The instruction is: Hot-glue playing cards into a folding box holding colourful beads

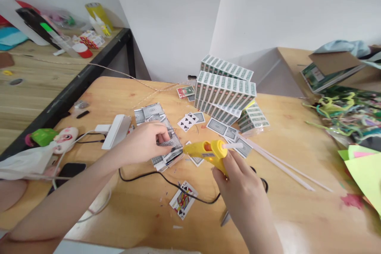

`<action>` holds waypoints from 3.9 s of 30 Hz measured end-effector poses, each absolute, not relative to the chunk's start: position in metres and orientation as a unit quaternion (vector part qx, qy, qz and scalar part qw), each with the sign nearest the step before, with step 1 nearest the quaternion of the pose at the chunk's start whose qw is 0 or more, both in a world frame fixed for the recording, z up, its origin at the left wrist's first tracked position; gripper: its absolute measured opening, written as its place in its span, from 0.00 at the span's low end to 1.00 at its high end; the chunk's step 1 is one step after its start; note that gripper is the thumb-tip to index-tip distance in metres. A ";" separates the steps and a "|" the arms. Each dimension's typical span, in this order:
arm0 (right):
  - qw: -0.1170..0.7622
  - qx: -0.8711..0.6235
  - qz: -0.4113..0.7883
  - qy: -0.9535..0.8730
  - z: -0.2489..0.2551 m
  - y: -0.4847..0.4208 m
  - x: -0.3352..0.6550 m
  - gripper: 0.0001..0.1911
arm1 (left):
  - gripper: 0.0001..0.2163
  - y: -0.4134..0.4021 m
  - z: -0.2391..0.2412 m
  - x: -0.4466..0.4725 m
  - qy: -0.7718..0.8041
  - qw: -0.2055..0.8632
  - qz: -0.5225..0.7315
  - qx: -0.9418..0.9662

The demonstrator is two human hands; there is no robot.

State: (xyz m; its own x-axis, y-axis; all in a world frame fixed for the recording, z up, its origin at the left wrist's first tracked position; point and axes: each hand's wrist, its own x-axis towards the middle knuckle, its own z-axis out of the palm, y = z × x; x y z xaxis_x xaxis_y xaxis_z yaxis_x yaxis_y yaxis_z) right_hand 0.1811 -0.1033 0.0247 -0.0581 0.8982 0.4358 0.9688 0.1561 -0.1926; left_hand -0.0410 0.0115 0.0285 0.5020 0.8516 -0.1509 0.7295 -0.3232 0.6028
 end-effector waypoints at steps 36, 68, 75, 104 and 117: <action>0.241 -0.655 -0.066 -0.713 0.023 -0.104 0.179 0.10 | 0.06 0.011 0.029 -0.041 0.491 0.309 0.100 0.808; 0.270 -0.682 -0.027 -0.679 0.000 -0.077 0.174 0.12 | 0.10 0.007 0.028 -0.063 0.297 0.225 0.064 0.926; 0.259 -0.666 -0.003 -0.699 0.000 -0.070 0.172 0.09 | 0.08 0.003 0.021 -0.072 0.377 0.290 0.134 0.869; 0.278 -0.649 0.065 -0.705 0.002 -0.070 0.168 0.12 | 0.42 -0.069 -0.062 -0.040 0.544 0.199 0.421 0.698; 0.262 -0.638 0.089 -0.719 0.010 -0.074 0.174 0.13 | 0.44 -0.061 -0.062 -0.055 0.521 0.212 0.379 0.735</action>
State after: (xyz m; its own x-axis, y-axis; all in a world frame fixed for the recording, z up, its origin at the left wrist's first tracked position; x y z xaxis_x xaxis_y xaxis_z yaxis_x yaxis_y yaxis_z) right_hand 0.1741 -0.0743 0.0101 -0.0490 0.9634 0.2634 0.8699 0.1707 -0.4627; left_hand -0.0547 -0.0608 -0.0620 0.1701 0.9264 0.3360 0.6046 -0.3674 0.7068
